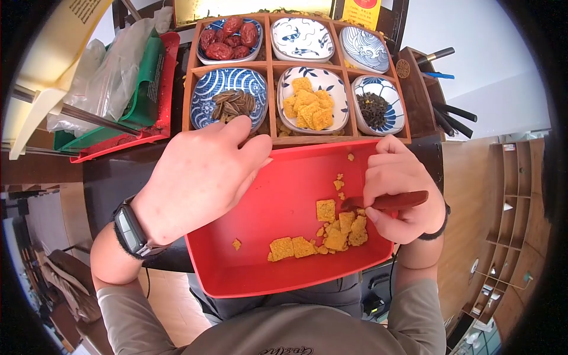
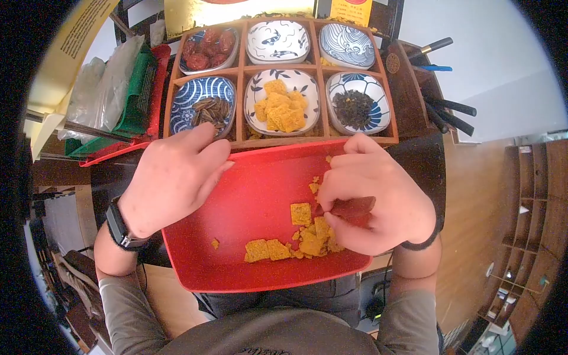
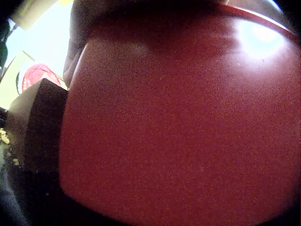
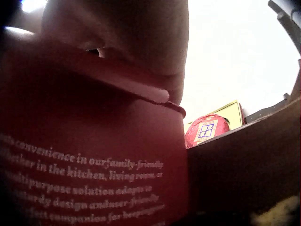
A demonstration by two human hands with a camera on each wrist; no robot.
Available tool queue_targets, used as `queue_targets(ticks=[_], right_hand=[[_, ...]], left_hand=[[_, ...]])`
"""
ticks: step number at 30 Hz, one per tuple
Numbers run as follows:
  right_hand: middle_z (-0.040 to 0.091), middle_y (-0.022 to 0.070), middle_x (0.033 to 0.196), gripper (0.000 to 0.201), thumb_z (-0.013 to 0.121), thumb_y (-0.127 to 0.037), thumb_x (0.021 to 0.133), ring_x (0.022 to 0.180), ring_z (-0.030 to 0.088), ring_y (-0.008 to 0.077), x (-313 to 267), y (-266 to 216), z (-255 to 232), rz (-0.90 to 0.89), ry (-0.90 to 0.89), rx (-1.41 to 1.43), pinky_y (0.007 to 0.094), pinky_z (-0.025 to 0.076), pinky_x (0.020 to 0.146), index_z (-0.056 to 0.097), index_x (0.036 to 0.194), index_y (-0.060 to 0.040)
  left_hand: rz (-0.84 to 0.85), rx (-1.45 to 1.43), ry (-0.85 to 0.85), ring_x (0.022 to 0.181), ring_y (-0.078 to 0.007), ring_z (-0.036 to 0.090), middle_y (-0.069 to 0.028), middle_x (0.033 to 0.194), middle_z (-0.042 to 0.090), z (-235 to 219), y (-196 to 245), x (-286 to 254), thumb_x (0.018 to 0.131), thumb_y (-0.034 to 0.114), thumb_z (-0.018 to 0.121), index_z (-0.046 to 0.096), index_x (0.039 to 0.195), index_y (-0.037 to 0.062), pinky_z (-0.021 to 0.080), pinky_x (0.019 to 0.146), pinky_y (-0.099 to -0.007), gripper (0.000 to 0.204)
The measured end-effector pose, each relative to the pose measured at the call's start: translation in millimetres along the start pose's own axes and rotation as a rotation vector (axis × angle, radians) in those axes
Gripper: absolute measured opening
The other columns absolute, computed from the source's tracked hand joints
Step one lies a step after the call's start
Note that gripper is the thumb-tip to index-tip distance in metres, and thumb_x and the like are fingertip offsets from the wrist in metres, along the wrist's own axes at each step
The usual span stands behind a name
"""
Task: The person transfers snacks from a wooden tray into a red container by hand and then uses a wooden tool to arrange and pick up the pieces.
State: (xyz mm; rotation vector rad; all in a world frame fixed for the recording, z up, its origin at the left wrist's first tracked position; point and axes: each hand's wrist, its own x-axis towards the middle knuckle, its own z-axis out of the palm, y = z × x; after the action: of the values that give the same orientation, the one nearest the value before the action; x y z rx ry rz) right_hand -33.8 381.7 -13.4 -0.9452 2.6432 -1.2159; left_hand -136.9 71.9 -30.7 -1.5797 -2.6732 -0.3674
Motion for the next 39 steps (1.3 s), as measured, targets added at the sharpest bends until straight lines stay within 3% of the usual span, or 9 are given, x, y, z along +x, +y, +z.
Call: queue_targets(ticks=[5, 8, 11, 29, 32, 39], right_hand=[[0.062, -0.0017, 0.075, 0.017, 0.073, -0.009, 0.066, 0.065, 0.052, 0.0223, 1.3, 4.9, 7.5, -0.068, -0.039, -0.018, 0.042, 0.033, 0.082, 0.067, 0.081, -0.0138], [0.056, -0.0007, 0.076, 0.018, 0.074, -0.007, 0.074, 0.071, 0.054, 0.0252, 3.4, 0.1, 1.2, -0.072, -0.149, 0.018, 0.0401, 0.036, 0.08, 0.064, 0.087, -0.0145], [0.055, -0.0004, 0.075, 0.018, 0.074, -0.007, 0.072, 0.07, 0.053, 0.0253, 3.4, 1.3, 1.6, -0.088, -0.162, 0.055, 0.0398, 0.035, 0.079, 0.064, 0.086, -0.0146], [0.059, -0.0017, 0.073, 0.018, 0.073, -0.007, 0.068, 0.066, 0.054, 0.0253, 1.1, 3.0, -2.6, -0.055, -0.072, 0.078, 0.0393, 0.036, 0.078, 0.063, 0.081, -0.0146], [0.056, -0.0044, 0.068, 0.02, 0.066, -0.007, 0.057, 0.061, 0.047, 0.0221, -1.8, 3.8, 7.9, 0.007, 0.02, 0.042, 0.041, 0.032, 0.079, 0.059, 0.073, -0.0143], [0.055, -0.0054, 0.066, 0.02, 0.067, -0.005, 0.059, 0.058, 0.047, 0.0216, -0.4, 3.3, 5.2, -0.011, -0.097, -0.008, 0.0402, 0.033, 0.079, 0.061, 0.075, -0.014]], left_hand=[[-0.008, -0.003, -0.002, 0.083, -0.0364, 0.068, -0.0137, 0.093, 0.059, 0.4, 0.1, -0.1, 0.096, 0.019, 0.074, 0.062, 0.101, 0.0064, 0.057, 0.068, -0.0469, 0.018], [-0.001, -0.005, 0.007, 0.082, -0.0364, 0.068, -0.0136, 0.093, 0.059, -0.6, 0.4, -0.2, 0.096, 0.019, 0.074, 0.062, 0.101, 0.0065, 0.057, 0.068, -0.0467, 0.018], [-0.007, -0.002, 0.014, 0.082, -0.0365, 0.068, -0.0136, 0.093, 0.058, 0.4, 1.2, -0.1, 0.096, 0.018, 0.075, 0.061, 0.1, 0.0066, 0.057, 0.067, -0.0466, 0.018], [-0.004, -0.004, 0.004, 0.08, -0.0371, 0.067, -0.0141, 0.094, 0.058, -0.5, 1.3, 0.1, 0.097, 0.019, 0.074, 0.061, 0.101, 0.0065, 0.056, 0.066, -0.0466, 0.019], [-0.002, -0.005, 0.006, 0.08, -0.0371, 0.067, -0.0141, 0.094, 0.058, -0.8, 1.3, 0.3, 0.097, 0.019, 0.074, 0.061, 0.101, 0.0064, 0.056, 0.066, -0.0466, 0.018], [-0.007, -0.004, 0.004, 0.08, -0.0373, 0.067, -0.0142, 0.093, 0.057, -1.1, 1.6, 0.3, 0.097, 0.019, 0.073, 0.061, 0.101, 0.0063, 0.055, 0.066, -0.0469, 0.018]])
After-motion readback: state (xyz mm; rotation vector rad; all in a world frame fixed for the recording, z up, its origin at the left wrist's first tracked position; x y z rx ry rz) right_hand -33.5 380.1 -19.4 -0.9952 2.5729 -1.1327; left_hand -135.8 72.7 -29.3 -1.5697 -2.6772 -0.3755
